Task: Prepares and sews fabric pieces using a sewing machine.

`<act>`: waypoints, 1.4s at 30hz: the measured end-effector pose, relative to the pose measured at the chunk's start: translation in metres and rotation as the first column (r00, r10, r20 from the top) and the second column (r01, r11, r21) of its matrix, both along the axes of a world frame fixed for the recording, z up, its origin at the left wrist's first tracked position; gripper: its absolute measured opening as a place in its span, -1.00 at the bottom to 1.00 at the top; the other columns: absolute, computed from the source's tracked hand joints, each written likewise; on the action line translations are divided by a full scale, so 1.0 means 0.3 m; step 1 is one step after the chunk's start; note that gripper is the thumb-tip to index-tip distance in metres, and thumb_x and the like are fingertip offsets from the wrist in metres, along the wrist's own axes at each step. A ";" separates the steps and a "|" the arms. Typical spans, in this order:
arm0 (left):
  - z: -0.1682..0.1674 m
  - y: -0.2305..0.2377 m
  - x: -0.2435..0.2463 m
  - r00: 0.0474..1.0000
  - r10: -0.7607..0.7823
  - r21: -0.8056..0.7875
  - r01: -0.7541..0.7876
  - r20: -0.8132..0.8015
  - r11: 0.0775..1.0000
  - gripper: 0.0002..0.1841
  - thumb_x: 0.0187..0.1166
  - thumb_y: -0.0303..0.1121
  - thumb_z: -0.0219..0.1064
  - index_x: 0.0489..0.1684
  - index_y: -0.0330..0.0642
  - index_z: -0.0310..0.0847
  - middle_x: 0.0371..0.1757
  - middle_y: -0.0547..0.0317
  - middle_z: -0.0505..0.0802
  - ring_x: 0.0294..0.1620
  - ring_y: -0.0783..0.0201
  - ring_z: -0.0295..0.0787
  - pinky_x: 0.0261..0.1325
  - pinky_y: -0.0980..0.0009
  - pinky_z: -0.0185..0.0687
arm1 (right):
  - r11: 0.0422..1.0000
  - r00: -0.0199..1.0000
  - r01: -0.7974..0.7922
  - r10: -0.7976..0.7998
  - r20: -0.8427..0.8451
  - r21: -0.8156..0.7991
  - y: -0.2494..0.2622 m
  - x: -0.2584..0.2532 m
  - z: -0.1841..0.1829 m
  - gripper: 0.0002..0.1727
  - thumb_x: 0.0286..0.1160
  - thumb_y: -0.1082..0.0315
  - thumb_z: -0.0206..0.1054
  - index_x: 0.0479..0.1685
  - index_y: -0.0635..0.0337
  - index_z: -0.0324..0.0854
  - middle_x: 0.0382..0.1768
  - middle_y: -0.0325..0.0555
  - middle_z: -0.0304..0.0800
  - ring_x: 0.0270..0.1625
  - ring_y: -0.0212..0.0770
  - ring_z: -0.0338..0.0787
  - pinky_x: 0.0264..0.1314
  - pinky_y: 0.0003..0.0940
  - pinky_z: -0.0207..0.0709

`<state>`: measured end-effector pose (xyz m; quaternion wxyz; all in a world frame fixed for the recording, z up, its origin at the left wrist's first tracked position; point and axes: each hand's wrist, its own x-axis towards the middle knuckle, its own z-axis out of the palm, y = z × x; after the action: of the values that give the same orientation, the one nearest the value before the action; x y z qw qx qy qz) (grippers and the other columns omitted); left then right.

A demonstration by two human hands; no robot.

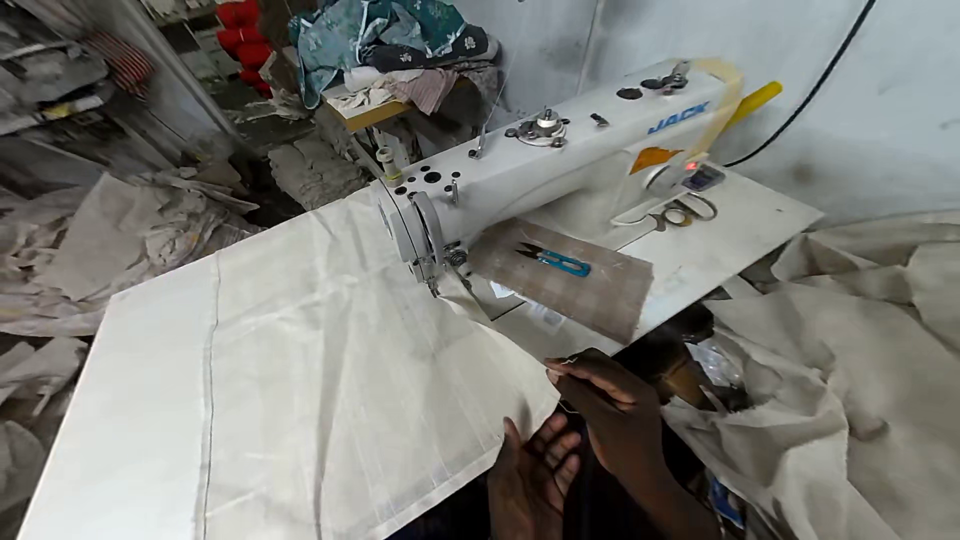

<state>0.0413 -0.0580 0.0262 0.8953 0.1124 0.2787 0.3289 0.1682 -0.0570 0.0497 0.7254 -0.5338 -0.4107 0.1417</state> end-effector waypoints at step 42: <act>0.149 0.098 -0.161 0.654 -0.160 0.412 0.627 -0.739 0.661 -0.62 0.84 -0.37 -0.06 0.13 -0.48 0.65 -0.17 0.15 0.91 -0.21 0.44 0.83 -0.05 0.45 0.73 | 0.991 0.398 -0.088 0.129 0.908 -0.102 -0.025 0.019 -0.256 -0.81 0.64 0.41 0.10 -0.20 0.06 0.65 -0.27 -0.11 0.71 -0.09 -0.08 0.72 0.09 -0.36 0.58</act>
<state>-0.0071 -0.0286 0.0709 0.6980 0.5768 0.4057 0.1246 0.1740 -0.0645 -0.0272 0.3634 -0.5103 -0.7705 -0.1178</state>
